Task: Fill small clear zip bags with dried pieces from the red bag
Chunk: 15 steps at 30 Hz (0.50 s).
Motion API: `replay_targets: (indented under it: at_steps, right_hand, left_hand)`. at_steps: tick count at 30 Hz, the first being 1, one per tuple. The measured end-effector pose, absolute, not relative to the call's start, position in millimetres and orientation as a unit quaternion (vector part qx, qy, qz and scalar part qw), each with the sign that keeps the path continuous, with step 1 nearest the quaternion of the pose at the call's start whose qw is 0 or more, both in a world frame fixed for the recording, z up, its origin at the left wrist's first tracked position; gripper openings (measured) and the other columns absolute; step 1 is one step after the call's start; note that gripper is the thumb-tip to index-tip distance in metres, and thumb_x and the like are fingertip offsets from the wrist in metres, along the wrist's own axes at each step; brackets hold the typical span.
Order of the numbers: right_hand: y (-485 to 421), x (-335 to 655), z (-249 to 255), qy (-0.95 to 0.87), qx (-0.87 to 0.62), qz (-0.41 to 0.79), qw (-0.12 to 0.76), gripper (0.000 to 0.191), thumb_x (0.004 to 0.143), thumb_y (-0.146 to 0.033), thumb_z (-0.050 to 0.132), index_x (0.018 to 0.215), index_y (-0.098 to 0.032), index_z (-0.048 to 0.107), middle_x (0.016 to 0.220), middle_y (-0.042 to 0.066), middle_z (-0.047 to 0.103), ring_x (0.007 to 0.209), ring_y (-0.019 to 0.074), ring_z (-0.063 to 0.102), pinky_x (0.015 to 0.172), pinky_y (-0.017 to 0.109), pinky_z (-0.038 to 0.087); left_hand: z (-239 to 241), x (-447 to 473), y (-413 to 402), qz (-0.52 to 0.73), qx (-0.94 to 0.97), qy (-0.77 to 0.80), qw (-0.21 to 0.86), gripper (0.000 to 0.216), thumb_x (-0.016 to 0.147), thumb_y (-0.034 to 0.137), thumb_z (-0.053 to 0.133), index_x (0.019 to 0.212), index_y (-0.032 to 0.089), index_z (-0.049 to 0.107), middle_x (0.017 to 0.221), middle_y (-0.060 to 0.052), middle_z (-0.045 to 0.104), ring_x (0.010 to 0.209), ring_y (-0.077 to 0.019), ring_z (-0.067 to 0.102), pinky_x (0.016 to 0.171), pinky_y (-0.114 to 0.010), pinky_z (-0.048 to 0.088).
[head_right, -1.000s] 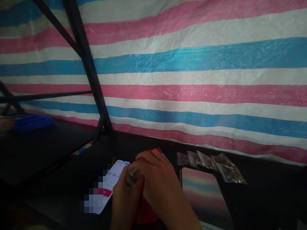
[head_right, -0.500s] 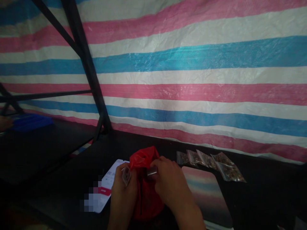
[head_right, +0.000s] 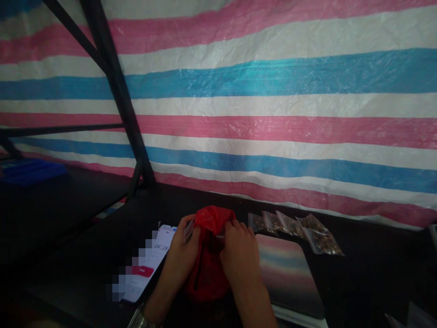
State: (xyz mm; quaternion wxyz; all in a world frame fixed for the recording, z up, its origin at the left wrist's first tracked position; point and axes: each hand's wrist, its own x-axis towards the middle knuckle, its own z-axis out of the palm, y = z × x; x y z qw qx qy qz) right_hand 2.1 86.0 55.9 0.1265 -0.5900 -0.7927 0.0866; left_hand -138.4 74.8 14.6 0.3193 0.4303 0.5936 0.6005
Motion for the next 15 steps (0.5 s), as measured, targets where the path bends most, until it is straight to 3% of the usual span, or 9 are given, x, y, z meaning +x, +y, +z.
replay_targets:
  at_steps: [8, 12, 15]
  right_hand:
    - [90, 4, 48, -0.792, -0.580, 0.116, 0.151, 0.035, 0.086, -0.002, 0.058, 0.110, -0.018, 0.078, 0.117, 0.012, 0.078, 0.116, 0.0331, 0.068, 0.097, 0.043, 0.048]
    - [90, 3, 48, -0.790, -0.574, 0.136, 0.169, 0.040, 0.084, -0.002, 0.061, 0.113, -0.022, 0.078, 0.117, 0.007, 0.079, 0.114, 0.0289, 0.070, 0.096, 0.038, 0.049]
    - [90, 0, 49, -0.779, -0.585, 0.137, 0.179, 0.036, 0.085, -0.003, 0.061, 0.113, -0.020, 0.077, 0.115, 0.011, 0.080, 0.114, 0.0307, 0.071, 0.095, 0.039, 0.049]
  left_hand:
    - [15, -147, 73, 0.622, 0.383, 0.590, 0.344, 0.029, 0.084, 0.042, 0.058, 0.102, 0.020, 0.065, 0.098, -0.006, 0.074, 0.090, -0.0260, 0.070, 0.083, -0.038, 0.053]
    - [13, -154, 67, 0.620, 0.370, 0.588, 0.364, 0.032, 0.087, 0.045, 0.057, 0.104, 0.020, 0.066, 0.105, -0.007, 0.074, 0.092, -0.0268, 0.068, 0.084, -0.040, 0.052]
    - [14, -155, 65, 0.619, 0.378, 0.574, 0.381, 0.033, 0.086, 0.046, 0.060, 0.104, 0.019, 0.067, 0.107, -0.008, 0.075, 0.095, -0.0273, 0.069, 0.086, -0.040, 0.053]
